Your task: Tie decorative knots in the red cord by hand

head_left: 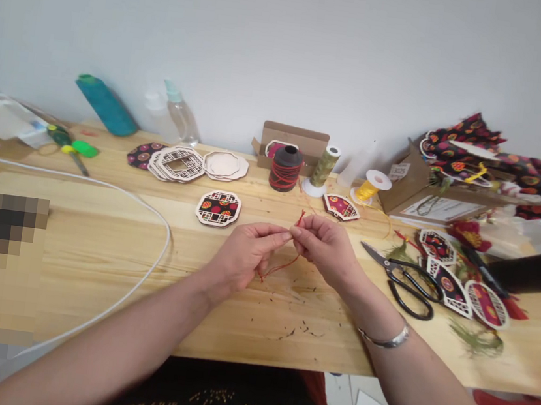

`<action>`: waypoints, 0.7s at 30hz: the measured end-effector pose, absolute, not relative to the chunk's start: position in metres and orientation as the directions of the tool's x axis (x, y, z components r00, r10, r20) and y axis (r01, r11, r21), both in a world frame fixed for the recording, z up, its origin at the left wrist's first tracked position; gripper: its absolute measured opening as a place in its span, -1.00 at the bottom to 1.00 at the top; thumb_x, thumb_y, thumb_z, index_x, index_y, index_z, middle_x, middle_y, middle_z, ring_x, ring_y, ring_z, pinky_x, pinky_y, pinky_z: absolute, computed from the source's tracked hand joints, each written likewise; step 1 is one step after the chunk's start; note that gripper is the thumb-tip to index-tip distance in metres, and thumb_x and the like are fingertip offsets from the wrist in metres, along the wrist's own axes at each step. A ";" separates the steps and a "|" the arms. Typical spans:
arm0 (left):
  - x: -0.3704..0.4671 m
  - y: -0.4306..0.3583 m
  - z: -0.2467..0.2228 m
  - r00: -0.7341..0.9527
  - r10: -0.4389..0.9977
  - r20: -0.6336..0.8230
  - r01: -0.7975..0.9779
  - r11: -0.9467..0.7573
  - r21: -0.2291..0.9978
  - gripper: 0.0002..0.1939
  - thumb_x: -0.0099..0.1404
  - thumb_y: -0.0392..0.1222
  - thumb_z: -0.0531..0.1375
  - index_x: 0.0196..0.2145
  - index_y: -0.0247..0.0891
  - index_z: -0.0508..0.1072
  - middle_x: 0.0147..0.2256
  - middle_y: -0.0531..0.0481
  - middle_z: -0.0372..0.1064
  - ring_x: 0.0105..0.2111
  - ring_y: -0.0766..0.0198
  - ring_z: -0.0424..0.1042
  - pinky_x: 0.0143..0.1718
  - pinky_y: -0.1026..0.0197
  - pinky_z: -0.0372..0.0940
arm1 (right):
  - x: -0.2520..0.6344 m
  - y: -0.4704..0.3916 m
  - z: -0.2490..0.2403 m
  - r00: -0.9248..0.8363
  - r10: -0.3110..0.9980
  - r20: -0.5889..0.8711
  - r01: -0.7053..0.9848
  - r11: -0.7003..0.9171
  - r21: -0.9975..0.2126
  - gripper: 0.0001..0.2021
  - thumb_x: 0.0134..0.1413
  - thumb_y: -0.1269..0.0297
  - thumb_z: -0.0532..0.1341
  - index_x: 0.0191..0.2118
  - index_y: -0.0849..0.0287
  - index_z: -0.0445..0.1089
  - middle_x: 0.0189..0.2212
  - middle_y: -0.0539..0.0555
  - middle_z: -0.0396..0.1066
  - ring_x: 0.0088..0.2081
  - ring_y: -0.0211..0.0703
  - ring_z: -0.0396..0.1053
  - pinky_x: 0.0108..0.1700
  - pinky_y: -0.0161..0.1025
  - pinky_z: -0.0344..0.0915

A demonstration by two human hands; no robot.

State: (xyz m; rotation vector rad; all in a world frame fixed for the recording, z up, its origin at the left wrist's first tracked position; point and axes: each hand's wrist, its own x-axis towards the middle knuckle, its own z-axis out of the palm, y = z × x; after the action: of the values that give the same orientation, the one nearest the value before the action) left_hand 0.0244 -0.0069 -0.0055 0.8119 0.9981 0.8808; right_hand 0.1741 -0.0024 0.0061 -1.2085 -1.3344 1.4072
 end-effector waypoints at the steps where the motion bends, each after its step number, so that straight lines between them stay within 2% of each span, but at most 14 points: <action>1: 0.024 -0.007 -0.005 0.287 0.891 -0.351 -0.235 0.421 0.876 -0.79 0.01 -0.13 0.33 -0.37 -0.28 0.57 -0.76 0.20 0.13 -0.78 0.55 -0.06 -0.74 0.38 -0.20 | 0.175 -0.003 0.007 -0.201 0.973 -0.111 0.036 -0.106 -0.994 -0.75 -0.07 0.15 0.26 -0.51 0.20 0.24 -0.70 -0.12 0.22 -0.65 -0.42 0.06 -0.59 -0.38 -0.03; 7: 0.023 -0.006 -0.003 0.290 0.887 -0.359 -0.192 0.422 0.886 -0.81 0.00 -0.18 0.31 -0.38 -0.31 0.57 -0.58 0.04 0.41 -0.78 0.58 -0.02 -0.74 0.37 -0.20 | 0.176 -0.003 0.010 -0.233 0.962 -0.144 0.055 -0.135 -0.989 -0.78 -0.07 0.19 0.26 -0.51 0.21 0.26 -0.70 -0.13 0.21 -0.65 -0.43 0.06 -0.59 -0.38 -0.04; 10: 0.023 -0.007 -0.001 0.290 0.889 -0.354 -0.172 0.412 0.895 -0.82 0.02 -0.18 0.29 -0.39 -0.30 0.57 -0.52 0.01 0.46 -0.78 0.58 -0.01 -0.75 0.36 -0.20 | 0.176 -0.002 0.010 -0.237 0.961 -0.140 0.079 -0.125 -0.989 -0.78 -0.04 0.20 0.25 -0.51 0.21 0.26 -0.70 -0.12 0.22 -0.64 -0.42 0.06 -0.57 -0.38 -0.02; 13: 0.023 -0.007 -0.002 0.260 0.895 -0.363 -0.173 0.413 0.894 -0.86 0.03 -0.17 0.30 -0.43 -0.29 0.56 -0.64 0.10 0.35 -0.79 0.57 -0.01 -0.75 0.36 -0.19 | 0.178 -0.002 0.012 -0.243 0.963 -0.121 0.161 -0.083 -0.984 -0.77 0.06 0.18 0.18 -0.50 0.22 0.29 -0.64 -0.07 0.29 -0.62 -0.40 0.07 -0.54 -0.36 0.01; 15: 0.023 -0.006 -0.003 0.227 0.902 -0.369 -0.178 0.411 0.894 -0.85 0.03 -0.15 0.31 -0.44 -0.28 0.55 -0.73 0.17 0.22 -0.80 0.55 -0.03 -0.76 0.36 -0.19 | 0.181 -0.002 0.013 -0.237 0.970 -0.062 0.288 0.010 -0.957 -0.75 0.12 0.19 0.13 -0.48 0.22 0.35 -0.59 -0.04 0.32 -0.59 -0.39 0.08 -0.51 -0.35 0.03; 18: 0.022 -0.004 -0.005 0.175 0.911 -0.373 -0.187 0.403 0.896 -0.81 0.02 -0.12 0.32 -0.42 -0.29 0.55 -0.79 0.22 0.10 -0.81 0.52 -0.03 -0.76 0.35 -0.20 | 0.187 -0.001 0.016 -0.246 0.969 0.025 0.508 0.151 -0.848 -0.71 0.15 0.21 0.10 -0.52 0.22 0.37 -0.61 -0.04 0.29 -0.54 -0.34 0.12 -0.47 -0.33 0.05; 21: 0.022 -0.003 -0.005 0.117 0.919 -0.377 -0.195 0.394 0.898 -0.81 0.02 -0.14 0.33 -0.41 -0.30 0.53 -0.80 0.23 0.07 -0.80 0.51 -0.01 -0.76 0.34 -0.17 | 0.188 -0.003 0.018 -0.228 0.971 0.067 0.627 0.199 -0.753 -0.72 0.14 0.23 0.13 -0.54 0.22 0.37 -0.63 -0.04 0.28 -0.54 -0.31 0.14 -0.47 -0.31 0.05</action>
State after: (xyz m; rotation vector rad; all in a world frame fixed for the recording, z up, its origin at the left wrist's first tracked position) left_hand 0.0224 -0.0030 -0.0047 0.7984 1.1610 0.9571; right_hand 0.1884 -0.0029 0.0176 -1.4844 -1.9328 0.8191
